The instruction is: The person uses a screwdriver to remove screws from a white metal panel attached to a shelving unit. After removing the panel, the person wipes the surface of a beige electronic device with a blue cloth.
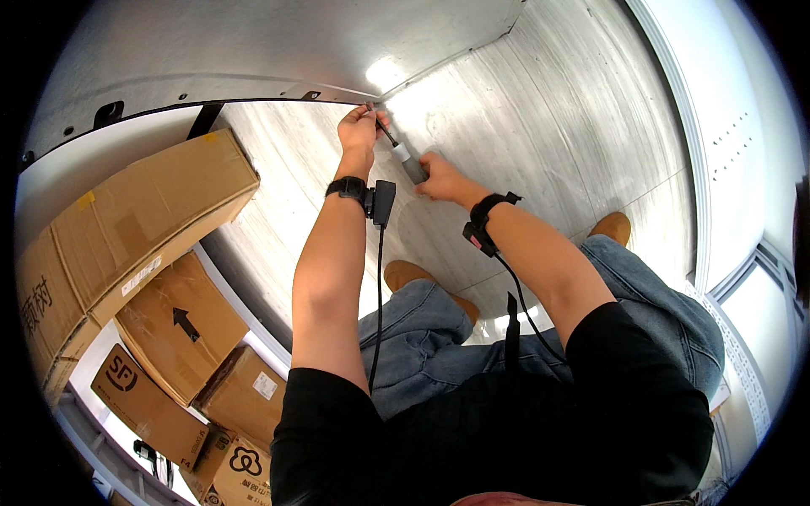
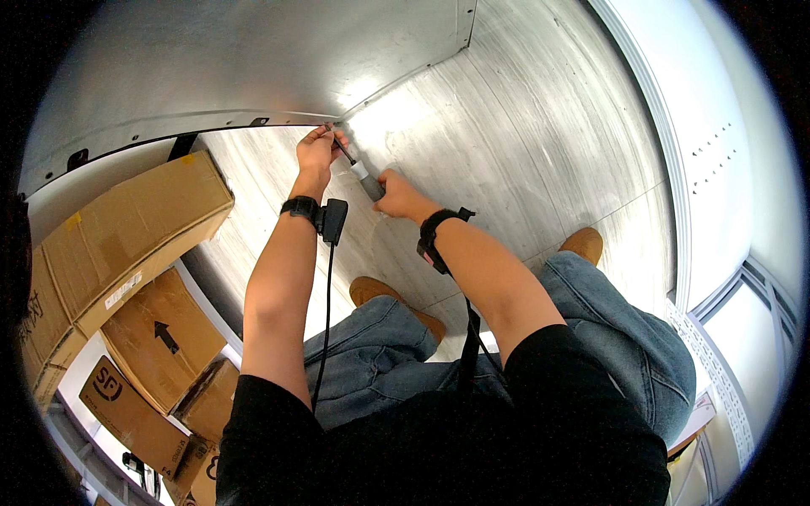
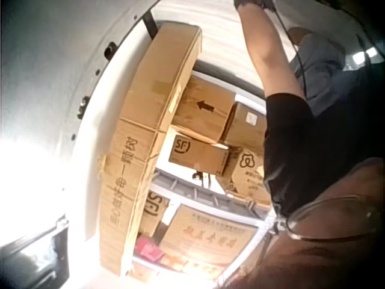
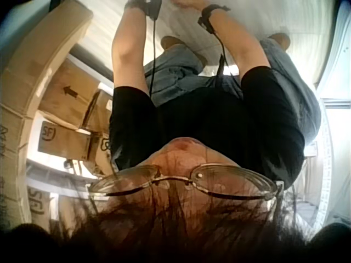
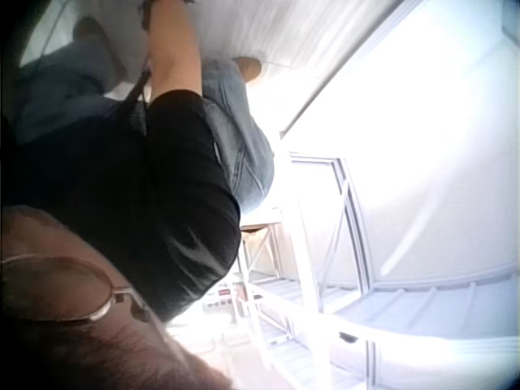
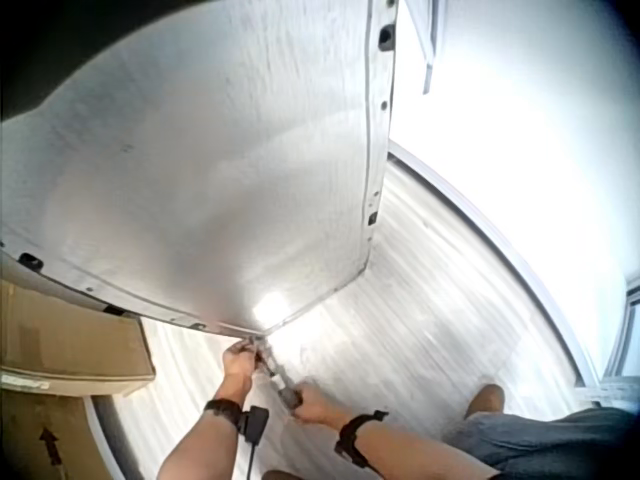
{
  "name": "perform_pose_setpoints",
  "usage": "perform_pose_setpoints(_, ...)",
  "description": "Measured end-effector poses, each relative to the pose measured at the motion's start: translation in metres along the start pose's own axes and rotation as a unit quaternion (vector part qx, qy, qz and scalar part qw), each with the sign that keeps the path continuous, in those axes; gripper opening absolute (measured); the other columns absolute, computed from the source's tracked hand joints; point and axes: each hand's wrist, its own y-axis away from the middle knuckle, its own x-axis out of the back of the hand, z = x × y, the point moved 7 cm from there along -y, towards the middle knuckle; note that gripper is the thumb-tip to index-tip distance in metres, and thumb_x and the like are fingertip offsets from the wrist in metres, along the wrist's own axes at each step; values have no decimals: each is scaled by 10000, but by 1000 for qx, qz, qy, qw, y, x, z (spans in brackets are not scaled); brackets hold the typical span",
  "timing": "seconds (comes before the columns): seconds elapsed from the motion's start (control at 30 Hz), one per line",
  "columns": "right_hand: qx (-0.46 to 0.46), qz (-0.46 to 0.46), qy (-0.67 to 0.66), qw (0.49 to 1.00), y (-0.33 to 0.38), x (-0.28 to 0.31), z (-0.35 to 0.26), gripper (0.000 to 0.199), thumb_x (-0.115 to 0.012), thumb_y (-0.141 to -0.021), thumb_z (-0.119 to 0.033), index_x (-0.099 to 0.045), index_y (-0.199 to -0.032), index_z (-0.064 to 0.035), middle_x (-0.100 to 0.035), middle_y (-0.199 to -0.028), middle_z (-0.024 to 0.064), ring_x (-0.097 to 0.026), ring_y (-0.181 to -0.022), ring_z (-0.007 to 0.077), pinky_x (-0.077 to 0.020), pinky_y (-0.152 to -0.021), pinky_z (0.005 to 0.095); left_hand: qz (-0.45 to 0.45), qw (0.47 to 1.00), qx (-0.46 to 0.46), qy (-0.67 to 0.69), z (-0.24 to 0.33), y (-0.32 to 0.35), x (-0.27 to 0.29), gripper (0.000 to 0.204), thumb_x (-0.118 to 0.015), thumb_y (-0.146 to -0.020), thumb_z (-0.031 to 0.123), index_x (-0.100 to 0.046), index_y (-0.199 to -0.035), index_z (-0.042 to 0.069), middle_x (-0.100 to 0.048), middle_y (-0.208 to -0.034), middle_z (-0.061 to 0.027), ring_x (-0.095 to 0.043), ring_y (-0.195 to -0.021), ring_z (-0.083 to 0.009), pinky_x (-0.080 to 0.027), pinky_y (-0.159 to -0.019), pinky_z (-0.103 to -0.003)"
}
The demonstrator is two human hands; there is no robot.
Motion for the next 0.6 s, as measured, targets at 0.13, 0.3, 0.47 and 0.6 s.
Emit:
perform_pose_setpoints(0.13,62,-34,251,965,9,-3,-34,607,-770,-719,-153,-458,-1205,35,-566,-1128,204,-616,-911,293,-527,-697,401,47,991,-38,-116,3,0,3,244,-683,-854,104,-603,-1059,-1,-644,-833,-57,-616,-662,-142,-514,-557,-260)
perform_pose_setpoints(0.3,-52,-32,56,997,25,-4,-33,551,-730,-740,-130,-467,-1199,24,-594,-1082,166,-604,-937,262,-550,-647,393,65,994,-9,-88,3,-1,4,197,-680,-842,64,-634,-1018,-14,-635,-831,-77,-587,-617,-136,-488,-480,-261)
perform_pose_setpoints(0.47,-89,-106,-99,985,9,-8,-8,462,-706,-773,-102,-481,-1162,7,-590,-975,135,-618,-864,235,-565,-639,361,23,999,11,-26,4,2,-1,140,-590,-891,35,-610,-1023,-6,-636,-828,-81,-615,-637,-150,-496,-489,-265)
perform_pose_setpoints(0.6,-69,-118,-86,987,5,-12,-7,475,-708,-761,-81,-477,-1167,7,-605,-956,145,-635,-788,214,-562,-620,352,-5,1000,19,25,1,1,-1,212,-620,-900,115,-571,-1080,16,-646,-860,-71,-633,-691,-156,-527,-562,-253)
